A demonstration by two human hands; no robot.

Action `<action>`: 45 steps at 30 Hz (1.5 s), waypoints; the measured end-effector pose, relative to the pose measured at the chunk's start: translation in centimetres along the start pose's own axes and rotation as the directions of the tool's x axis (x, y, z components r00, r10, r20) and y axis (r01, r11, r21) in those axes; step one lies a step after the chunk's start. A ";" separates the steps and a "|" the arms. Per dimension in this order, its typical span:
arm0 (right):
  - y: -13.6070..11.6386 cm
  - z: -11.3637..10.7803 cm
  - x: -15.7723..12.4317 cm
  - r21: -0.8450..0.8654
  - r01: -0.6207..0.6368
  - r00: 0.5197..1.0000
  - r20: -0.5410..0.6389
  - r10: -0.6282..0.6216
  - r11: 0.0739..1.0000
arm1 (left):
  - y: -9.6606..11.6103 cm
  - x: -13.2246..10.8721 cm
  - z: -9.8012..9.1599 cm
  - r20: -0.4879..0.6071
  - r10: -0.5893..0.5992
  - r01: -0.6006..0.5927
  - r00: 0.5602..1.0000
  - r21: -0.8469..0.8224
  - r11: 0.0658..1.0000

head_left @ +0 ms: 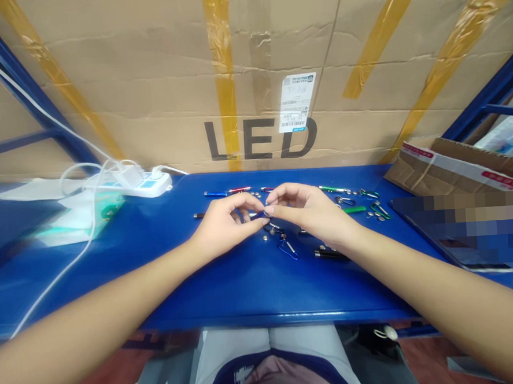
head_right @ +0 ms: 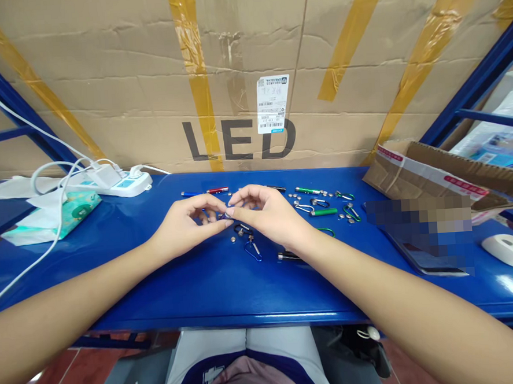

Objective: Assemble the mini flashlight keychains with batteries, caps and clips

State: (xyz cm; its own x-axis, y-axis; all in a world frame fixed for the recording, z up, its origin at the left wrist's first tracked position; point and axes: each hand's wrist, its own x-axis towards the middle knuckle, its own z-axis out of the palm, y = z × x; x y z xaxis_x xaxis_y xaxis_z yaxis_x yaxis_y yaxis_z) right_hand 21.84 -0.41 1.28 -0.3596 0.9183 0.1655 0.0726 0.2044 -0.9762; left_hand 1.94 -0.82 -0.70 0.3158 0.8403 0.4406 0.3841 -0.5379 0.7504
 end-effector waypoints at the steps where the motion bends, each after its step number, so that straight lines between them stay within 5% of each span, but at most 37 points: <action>1: 0.0 0.0 0.0 0.017 0.004 1.000 -0.015 -0.004 1.000 | 0.0 0.0 0.0 0.000 0.002 -0.002 1.000 -0.001 1.000; 5: -0.2 0.0 0.2 -0.030 0.025 0.995 -0.096 -0.027 0.999 | 0.1 0.0 0.0 -0.007 -0.014 0.014 1.000 -0.014 1.000; 8: 0.1 -0.1 0.2 -0.232 0.050 0.996 -0.063 -0.066 0.971 | 0.4 0.1 0.1 -0.048 -0.059 0.057 0.997 -0.041 0.998; 12: 0.7 -0.1 -0.5 -0.631 0.281 0.960 0.186 -0.210 0.723 | 0.5 0.3 0.0 -0.112 -0.096 0.088 0.989 -0.072 0.994; 16: 1.0 0.2 -1.0 -0.752 0.379 0.924 0.338 -0.178 0.539 | 0.4 0.4 -0.2 -0.132 -0.132 0.121 0.982 -0.086 0.989; 29: 1.5 0.2 -0.5 -0.785 0.320 0.941 0.328 -0.083 0.531 | 0.4 0.4 -0.2 -0.100 -0.151 0.139 0.983 -0.118 0.983; 45: 2.4 0.9 -0.7 -0.809 0.387 0.921 0.364 -0.140 0.442 | 0.3 0.6 -0.2 -0.090 -0.181 0.168 0.979 -0.132 0.977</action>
State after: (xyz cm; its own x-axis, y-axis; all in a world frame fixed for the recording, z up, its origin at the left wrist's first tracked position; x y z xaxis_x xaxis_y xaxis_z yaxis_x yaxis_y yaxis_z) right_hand 21.42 -0.84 -1.26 -0.6799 0.6934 0.2385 0.6454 0.7203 -0.2542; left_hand 2.07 -0.51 -0.13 0.1619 0.9263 0.3402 0.3135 -0.3752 0.8723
